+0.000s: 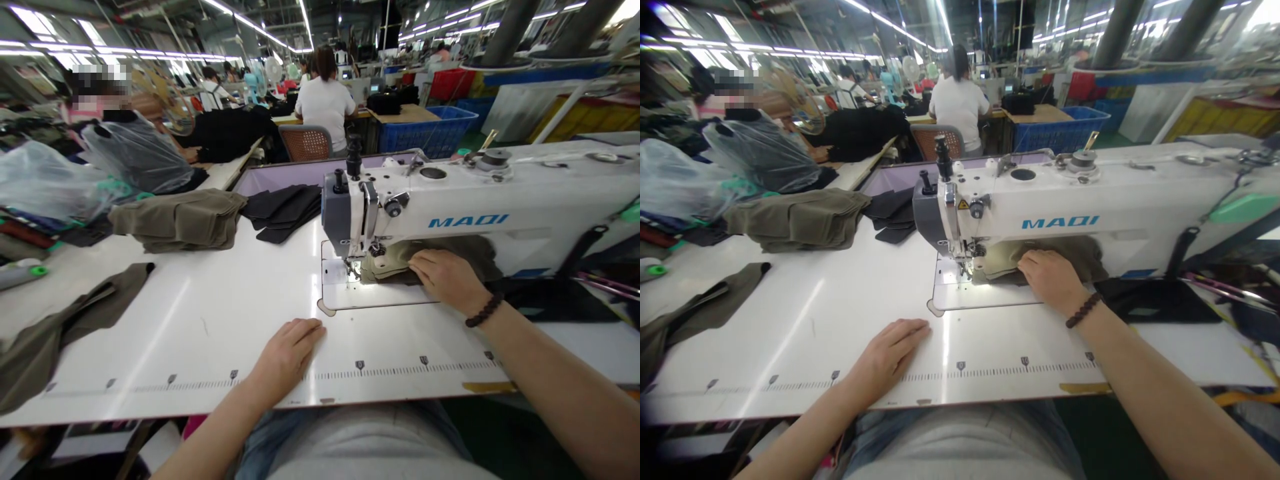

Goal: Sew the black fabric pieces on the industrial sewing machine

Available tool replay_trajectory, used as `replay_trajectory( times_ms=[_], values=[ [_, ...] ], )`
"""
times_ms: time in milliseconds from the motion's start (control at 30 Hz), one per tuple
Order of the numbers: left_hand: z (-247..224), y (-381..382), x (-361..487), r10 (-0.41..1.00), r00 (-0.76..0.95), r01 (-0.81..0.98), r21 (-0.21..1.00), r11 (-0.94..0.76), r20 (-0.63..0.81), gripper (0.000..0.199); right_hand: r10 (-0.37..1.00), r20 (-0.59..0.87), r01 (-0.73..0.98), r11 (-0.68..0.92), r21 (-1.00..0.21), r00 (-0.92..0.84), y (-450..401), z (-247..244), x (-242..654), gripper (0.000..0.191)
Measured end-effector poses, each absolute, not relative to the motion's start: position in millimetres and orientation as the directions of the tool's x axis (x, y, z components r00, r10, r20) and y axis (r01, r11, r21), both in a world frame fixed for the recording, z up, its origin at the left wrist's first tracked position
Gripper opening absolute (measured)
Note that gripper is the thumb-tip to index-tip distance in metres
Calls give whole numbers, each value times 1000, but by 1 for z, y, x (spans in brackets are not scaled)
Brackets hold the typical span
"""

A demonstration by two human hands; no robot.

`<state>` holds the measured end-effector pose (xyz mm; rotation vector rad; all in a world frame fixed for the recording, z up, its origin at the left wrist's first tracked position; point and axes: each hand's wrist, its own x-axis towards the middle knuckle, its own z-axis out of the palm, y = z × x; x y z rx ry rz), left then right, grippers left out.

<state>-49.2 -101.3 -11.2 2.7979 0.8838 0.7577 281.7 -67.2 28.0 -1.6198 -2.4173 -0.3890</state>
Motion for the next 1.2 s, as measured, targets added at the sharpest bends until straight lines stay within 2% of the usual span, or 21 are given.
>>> replay_trajectory(
  times_ms=[233,400,567,767,900,967,1033,1100,1167,1200],
  values=[
    [-9,-102,-49,553,721,509,223,-831,417,26,897,291,936,351,-12,-333,-61,31,289,24],
    [-12,-102,-50,565,722,526,214,-823,399,26,900,288,941,339,14,-328,-63,30,287,16],
    [-12,-102,-49,562,728,528,201,-825,393,25,885,305,934,353,52,-352,-67,28,279,21],
    [-13,-102,-49,564,725,528,206,-824,395,25,875,368,943,331,16,-313,-67,35,280,19],
    [-2,-105,-47,582,714,520,263,-813,389,27,870,408,946,322,-46,-276,-87,52,289,17],
    [8,-107,-40,604,695,517,313,-797,391,30,886,369,930,346,-125,-280,-108,61,288,21],
    [18,-109,-25,603,696,497,345,-796,390,35,926,239,903,350,-248,-293,-134,65,280,23],
    [23,-110,-7,571,735,458,354,-816,365,53,941,97,862,336,-380,-324,-158,64,263,23],
    [22,-109,10,540,775,416,378,-827,328,71,908,-21,810,363,-461,-419,-178,59,242,20],
    [21,-109,15,527,795,394,405,-825,300,71,880,-58,781,386,-491,-471,-185,56,232,20]
  ],
)
